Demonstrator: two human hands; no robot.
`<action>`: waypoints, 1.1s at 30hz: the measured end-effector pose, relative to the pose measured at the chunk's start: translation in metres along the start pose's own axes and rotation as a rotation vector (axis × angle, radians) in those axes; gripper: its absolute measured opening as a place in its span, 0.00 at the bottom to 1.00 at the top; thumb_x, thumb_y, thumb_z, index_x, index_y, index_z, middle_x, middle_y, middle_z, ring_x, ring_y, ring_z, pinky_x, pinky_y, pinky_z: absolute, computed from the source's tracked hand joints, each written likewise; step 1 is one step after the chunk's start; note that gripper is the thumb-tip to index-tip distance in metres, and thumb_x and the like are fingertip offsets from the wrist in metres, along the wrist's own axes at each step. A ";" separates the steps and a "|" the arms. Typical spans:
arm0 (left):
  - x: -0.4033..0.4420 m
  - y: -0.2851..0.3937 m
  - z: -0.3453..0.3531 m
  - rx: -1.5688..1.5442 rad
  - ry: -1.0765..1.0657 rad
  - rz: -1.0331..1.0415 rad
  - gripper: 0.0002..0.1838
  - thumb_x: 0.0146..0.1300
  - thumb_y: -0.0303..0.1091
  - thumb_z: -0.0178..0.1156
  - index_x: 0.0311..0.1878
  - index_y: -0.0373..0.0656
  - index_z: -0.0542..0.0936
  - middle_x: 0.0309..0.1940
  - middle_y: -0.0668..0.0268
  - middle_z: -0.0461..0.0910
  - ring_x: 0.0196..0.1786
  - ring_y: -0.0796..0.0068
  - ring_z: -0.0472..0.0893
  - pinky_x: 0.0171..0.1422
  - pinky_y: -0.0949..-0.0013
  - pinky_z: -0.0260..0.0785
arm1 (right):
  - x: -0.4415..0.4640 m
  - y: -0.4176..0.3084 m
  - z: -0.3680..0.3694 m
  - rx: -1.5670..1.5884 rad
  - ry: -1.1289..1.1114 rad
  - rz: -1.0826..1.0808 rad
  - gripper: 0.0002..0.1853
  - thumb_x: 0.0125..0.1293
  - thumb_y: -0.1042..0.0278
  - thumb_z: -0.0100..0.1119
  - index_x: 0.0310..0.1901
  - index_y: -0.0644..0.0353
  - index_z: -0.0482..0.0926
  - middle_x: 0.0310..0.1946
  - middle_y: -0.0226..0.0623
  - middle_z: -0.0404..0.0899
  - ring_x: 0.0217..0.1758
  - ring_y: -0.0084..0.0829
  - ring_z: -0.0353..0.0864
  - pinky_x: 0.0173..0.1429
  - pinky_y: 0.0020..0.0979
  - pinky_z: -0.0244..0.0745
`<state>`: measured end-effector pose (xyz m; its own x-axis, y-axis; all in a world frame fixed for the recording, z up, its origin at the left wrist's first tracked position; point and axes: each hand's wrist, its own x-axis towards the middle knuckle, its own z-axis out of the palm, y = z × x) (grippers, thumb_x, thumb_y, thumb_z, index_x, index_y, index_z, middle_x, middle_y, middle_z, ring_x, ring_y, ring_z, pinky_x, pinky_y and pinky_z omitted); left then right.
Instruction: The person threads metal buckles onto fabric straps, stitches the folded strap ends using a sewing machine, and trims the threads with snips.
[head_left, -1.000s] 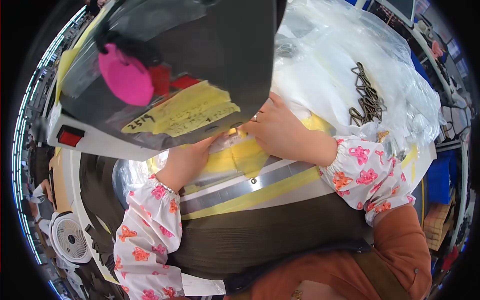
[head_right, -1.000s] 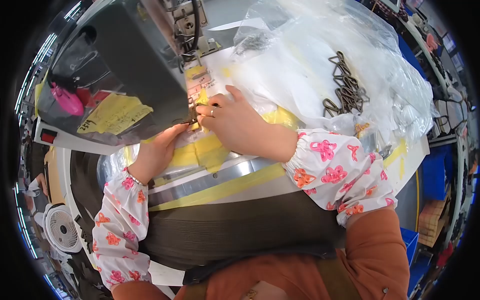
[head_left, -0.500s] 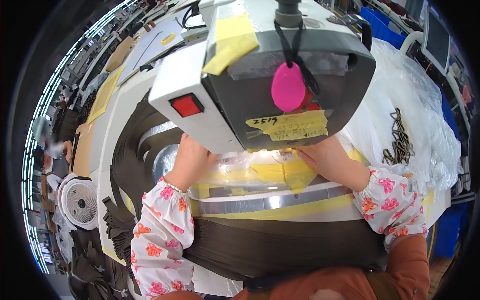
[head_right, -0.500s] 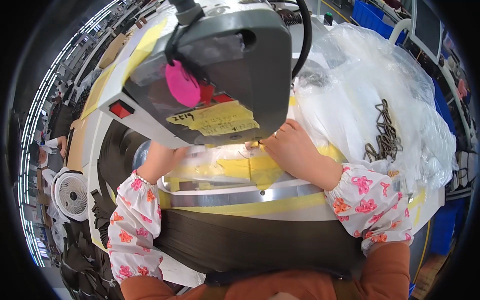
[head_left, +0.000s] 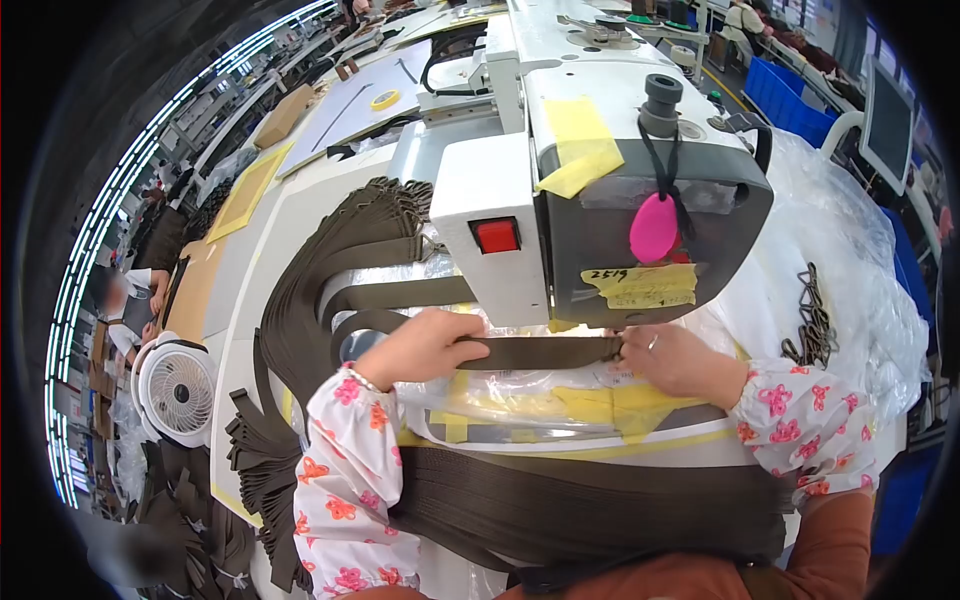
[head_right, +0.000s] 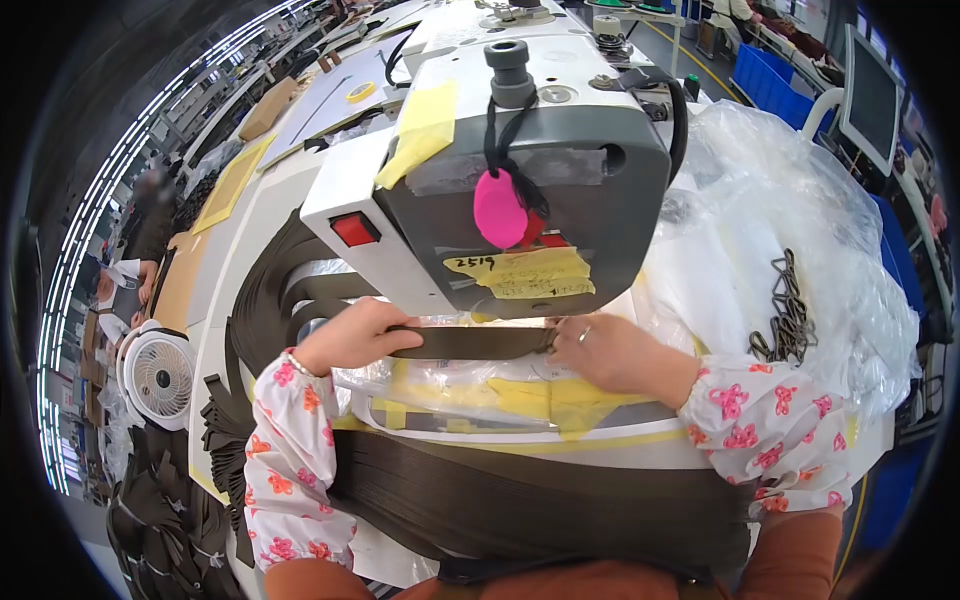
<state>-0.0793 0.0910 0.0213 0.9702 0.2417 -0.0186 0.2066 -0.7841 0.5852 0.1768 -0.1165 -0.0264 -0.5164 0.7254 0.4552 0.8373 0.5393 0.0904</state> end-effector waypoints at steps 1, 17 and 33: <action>-0.006 -0.014 -0.010 0.004 -0.034 -0.037 0.08 0.56 0.34 0.59 0.32 0.38 0.77 0.23 0.53 0.75 0.28 0.53 0.75 0.33 0.63 0.67 | 0.015 -0.014 0.004 0.059 0.005 -0.015 0.10 0.50 0.71 0.54 0.33 0.66 0.73 0.34 0.41 0.73 0.33 0.35 0.76 0.36 0.31 0.75; -0.027 -0.112 -0.013 0.944 0.806 -0.244 0.12 0.54 0.32 0.58 0.43 0.46 0.76 0.40 0.62 0.77 0.45 0.61 0.75 0.44 0.60 0.66 | 0.069 -0.066 0.018 0.275 0.020 0.105 0.14 0.49 0.63 0.64 0.31 0.63 0.72 0.32 0.39 0.74 0.38 0.38 0.74 0.40 0.36 0.72; -0.039 0.074 0.076 -0.013 -0.282 0.166 0.21 0.58 0.51 0.58 0.36 0.39 0.75 0.31 0.58 0.74 0.37 0.57 0.76 0.39 0.59 0.68 | 0.023 -0.090 -0.029 0.797 -0.479 0.325 0.17 0.60 0.55 0.58 0.38 0.63 0.72 0.32 0.44 0.74 0.35 0.44 0.76 0.38 0.40 0.72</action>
<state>-0.0919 -0.0199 0.0039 0.9878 -0.0583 -0.1447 0.0426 -0.7916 0.6096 0.0949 -0.1609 0.0011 -0.4487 0.8909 -0.0711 0.6756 0.2860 -0.6795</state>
